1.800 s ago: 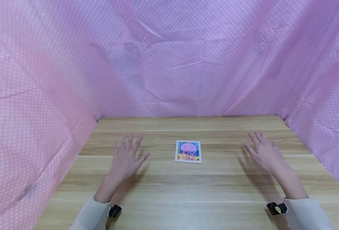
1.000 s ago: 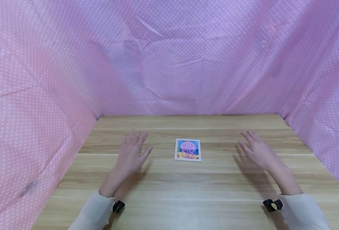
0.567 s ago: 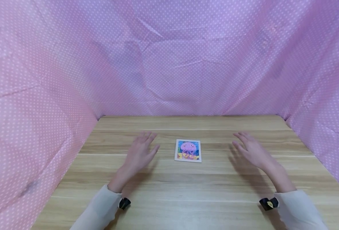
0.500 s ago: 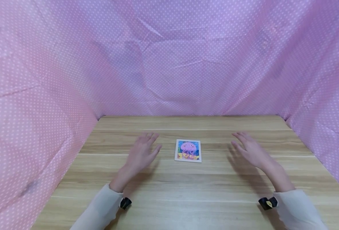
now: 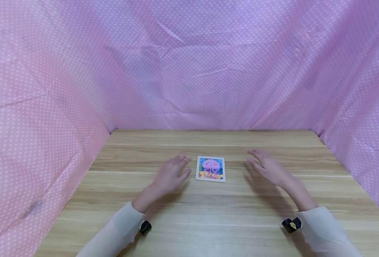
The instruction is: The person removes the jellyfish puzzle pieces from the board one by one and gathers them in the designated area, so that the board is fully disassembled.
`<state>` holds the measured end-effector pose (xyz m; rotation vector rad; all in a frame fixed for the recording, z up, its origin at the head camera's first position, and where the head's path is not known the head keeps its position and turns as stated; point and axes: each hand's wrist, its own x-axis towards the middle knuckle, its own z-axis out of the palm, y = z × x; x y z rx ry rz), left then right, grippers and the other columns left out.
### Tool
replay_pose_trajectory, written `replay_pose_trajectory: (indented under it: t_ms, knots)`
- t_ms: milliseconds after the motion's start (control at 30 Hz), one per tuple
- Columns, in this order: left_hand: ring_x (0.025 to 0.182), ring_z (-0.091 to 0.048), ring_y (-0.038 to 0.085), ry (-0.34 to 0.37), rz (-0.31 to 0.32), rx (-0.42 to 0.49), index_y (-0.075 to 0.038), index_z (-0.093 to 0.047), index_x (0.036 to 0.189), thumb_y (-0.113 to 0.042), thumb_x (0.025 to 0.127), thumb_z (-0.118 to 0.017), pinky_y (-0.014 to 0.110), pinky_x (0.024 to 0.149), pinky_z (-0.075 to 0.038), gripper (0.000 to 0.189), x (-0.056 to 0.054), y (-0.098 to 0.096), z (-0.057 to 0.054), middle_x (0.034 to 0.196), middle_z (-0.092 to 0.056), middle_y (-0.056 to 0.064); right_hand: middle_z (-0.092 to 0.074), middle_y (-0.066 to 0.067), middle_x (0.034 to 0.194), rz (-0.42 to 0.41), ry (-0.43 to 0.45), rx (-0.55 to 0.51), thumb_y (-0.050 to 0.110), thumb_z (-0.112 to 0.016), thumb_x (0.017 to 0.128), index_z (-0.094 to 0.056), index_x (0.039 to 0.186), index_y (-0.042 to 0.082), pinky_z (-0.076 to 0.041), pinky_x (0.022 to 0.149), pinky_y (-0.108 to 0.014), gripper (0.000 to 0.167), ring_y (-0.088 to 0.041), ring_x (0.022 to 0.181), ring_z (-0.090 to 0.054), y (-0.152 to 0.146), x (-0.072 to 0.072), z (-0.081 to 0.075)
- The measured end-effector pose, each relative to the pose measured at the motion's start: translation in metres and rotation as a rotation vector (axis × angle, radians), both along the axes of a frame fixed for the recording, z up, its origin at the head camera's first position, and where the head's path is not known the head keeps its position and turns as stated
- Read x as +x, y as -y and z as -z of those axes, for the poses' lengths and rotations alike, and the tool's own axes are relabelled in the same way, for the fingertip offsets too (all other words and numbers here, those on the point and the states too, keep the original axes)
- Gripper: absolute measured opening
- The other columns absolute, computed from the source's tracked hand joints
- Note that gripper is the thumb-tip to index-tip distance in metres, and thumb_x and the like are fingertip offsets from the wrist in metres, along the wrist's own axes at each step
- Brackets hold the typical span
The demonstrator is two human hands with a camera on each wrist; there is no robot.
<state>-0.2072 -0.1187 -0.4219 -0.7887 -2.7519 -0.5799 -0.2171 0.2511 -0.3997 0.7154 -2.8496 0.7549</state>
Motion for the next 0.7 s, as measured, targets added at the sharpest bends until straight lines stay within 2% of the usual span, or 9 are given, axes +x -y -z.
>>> replay_pose_trajectory:
  t_ms: [233, 400, 567, 700]
  knots:
    - [0.14, -0.038, 0.041, 0.117, 0.14, -0.046, -0.006, -0.057, 0.142, -0.025, 0.103, -0.059, 0.056, 0.112, -0.032, 0.044, 0.004, -0.008, -0.003, 0.148, -0.049, 0.02, -0.048, -0.034, 0.141, -0.053, 0.017, 0.009, 0.019, -0.049, 0.107, -0.05, 0.141, -0.007, -0.029, 0.11, -0.062, 0.043, -0.052, 0.133, -0.04, 0.015, -0.004, 0.002]
    - [0.141, -0.039, 0.036, 0.146, 0.221, -0.103, -0.005, -0.057, 0.142, -0.026, 0.105, -0.054, 0.05, 0.114, -0.032, 0.042, 0.0, -0.015, -0.004, 0.149, -0.049, 0.018, -0.052, -0.029, 0.14, -0.086, 0.036, 0.0, 0.026, -0.047, 0.108, -0.051, 0.141, -0.006, -0.031, 0.111, -0.059, 0.046, -0.048, 0.133, -0.043, 0.027, -0.008, 0.005]
    - [0.142, -0.039, 0.031, 0.191, 0.279, -0.195, -0.009, -0.056, 0.144, -0.027, 0.107, -0.05, 0.044, 0.115, -0.032, 0.042, -0.007, -0.021, -0.001, 0.149, -0.05, 0.011, -0.055, -0.026, 0.14, -0.143, 0.072, -0.018, 0.025, -0.048, 0.108, -0.052, 0.14, -0.006, -0.034, 0.11, -0.058, 0.045, -0.044, 0.132, -0.046, 0.042, -0.011, 0.007]
    - [0.144, -0.036, 0.027, 0.237, 0.291, -0.25, -0.013, -0.054, 0.147, -0.027, 0.107, -0.049, 0.042, 0.115, -0.03, 0.042, -0.01, -0.024, 0.002, 0.152, -0.048, 0.006, -0.056, -0.024, 0.139, -0.185, 0.102, -0.037, 0.021, -0.049, 0.107, -0.053, 0.14, -0.006, -0.035, 0.109, -0.058, 0.042, -0.044, 0.131, -0.048, 0.055, -0.013, 0.008]
